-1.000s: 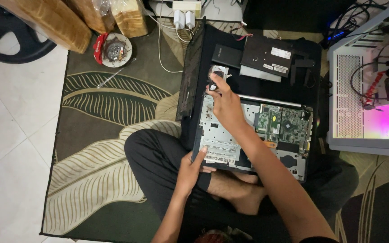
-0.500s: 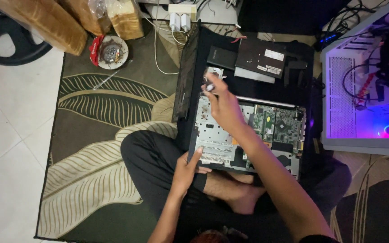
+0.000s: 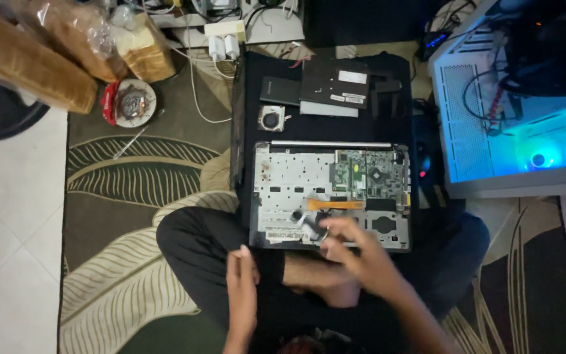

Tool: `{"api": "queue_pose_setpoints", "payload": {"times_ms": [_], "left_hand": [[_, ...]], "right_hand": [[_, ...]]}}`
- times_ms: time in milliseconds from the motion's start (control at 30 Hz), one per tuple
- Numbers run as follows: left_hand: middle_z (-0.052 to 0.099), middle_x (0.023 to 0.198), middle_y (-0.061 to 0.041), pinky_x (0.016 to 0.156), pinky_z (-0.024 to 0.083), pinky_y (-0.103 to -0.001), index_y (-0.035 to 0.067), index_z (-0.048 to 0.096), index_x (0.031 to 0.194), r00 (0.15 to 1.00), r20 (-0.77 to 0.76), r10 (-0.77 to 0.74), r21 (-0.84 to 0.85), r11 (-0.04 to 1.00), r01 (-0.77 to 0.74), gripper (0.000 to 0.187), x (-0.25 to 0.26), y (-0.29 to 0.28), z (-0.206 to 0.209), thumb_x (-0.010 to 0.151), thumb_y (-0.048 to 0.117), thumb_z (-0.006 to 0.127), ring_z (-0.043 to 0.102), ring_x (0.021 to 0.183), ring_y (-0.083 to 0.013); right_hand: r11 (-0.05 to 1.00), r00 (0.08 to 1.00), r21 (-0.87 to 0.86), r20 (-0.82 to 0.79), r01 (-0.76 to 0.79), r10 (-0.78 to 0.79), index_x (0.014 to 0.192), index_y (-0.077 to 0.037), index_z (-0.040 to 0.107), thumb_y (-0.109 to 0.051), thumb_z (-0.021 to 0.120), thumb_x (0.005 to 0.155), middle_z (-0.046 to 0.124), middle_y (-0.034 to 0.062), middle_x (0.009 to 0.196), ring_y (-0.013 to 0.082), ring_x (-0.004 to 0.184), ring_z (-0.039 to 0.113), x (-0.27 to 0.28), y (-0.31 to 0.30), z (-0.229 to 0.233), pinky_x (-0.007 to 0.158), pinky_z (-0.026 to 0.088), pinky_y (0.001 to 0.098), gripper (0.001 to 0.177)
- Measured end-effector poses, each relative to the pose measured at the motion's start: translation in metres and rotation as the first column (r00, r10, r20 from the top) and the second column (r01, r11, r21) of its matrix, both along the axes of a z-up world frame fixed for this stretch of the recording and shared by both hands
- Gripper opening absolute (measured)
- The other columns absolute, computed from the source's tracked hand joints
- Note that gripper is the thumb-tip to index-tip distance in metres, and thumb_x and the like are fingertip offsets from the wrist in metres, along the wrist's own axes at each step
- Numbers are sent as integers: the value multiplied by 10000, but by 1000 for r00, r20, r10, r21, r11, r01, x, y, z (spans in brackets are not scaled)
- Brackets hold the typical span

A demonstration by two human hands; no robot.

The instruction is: The person is sitting on the floor repairing a disassembled laptop. They use a screwdriver to tighten screws on the motherboard and casing, and a plastic pry tool to adjust internal components. The person handles the laptop chassis and various small parts while working.

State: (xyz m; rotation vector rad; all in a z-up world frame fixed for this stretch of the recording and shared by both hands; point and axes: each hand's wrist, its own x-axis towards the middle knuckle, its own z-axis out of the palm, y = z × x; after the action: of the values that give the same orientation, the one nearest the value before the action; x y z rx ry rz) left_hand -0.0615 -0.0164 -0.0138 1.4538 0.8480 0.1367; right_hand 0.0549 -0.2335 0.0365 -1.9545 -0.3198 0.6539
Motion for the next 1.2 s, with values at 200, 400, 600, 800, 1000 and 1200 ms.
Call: {"api": "queue_pose_setpoints", "payload": {"times_ms": [200, 400, 600, 800, 1000, 1200], "left_hand": [[724, 1173, -81, 969, 553, -340, 56, 672, 1272, 941, 127, -313, -338, 878, 337, 396, 26, -34, 51, 1002, 300, 515, 684, 1155, -197], [778, 891, -60, 900, 485, -333, 82, 781, 826, 958, 61, -280, 39, 960, 278, 528, 50, -11, 34, 1011, 451, 451, 700, 910, -184], [564, 483, -97, 487, 408, -276, 24, 703, 848, 942, 213, -260, 106, 964, 243, 564, 92, 2, 17, 1116, 385, 363, 462, 432, -155], [742, 774, -192, 752, 513, -333, 0, 593, 1086, 887, 458, 53, -107, 994, -4, 494, 136, -2, 11, 1117, 429, 350, 681, 707, -214], [646, 1336, -218, 1005, 470, -427, 97, 469, 1356, 799, 584, -143, 23, 987, 160, 315, 144, -11, -2, 1103, 284, 457, 604, 1236, -306], [595, 1409, -217, 1120, 400, -566, 98, 509, 1168, 782, 395, -482, 377, 862, 340, 127, 148, -35, 29, 1081, 182, 471, 530, 1353, -415]], "right_hand": [[980, 976, 106, -122, -167, 180, 1250, -120, 535, -351, 667, 974, 711, 101, 1166, 219, 1159, 729, -30, 17, -12, 982, 581, 357, 383], [979, 610, -179, 788, 95, 84, 1227, -70, 643, -243, 522, 1079, 680, 89, 1075, 240, 994, 630, 28, -12, -34, 908, 469, 376, 258], [906, 503, -355, 840, 231, 201, 1009, -209, 711, -319, 689, 980, 602, 14, 1088, 246, 1022, 556, 45, -27, -57, 772, 396, 364, 117], [989, 736, -134, 676, 61, 46, 1016, -175, 700, -278, 665, 996, 711, 20, 1023, 281, 1021, 633, 52, -37, -58, 827, 399, 417, 111], [906, 858, 239, 308, 349, -411, 1150, -47, 680, -70, 667, 1019, 678, 106, 816, 265, 801, 684, 86, -64, -23, 844, 509, 414, 134], [945, 798, 197, 506, 263, -327, 1159, -26, 736, -27, 621, 1078, 721, 140, 790, 263, 758, 749, 118, -46, -13, 762, 577, 365, 141]]}}
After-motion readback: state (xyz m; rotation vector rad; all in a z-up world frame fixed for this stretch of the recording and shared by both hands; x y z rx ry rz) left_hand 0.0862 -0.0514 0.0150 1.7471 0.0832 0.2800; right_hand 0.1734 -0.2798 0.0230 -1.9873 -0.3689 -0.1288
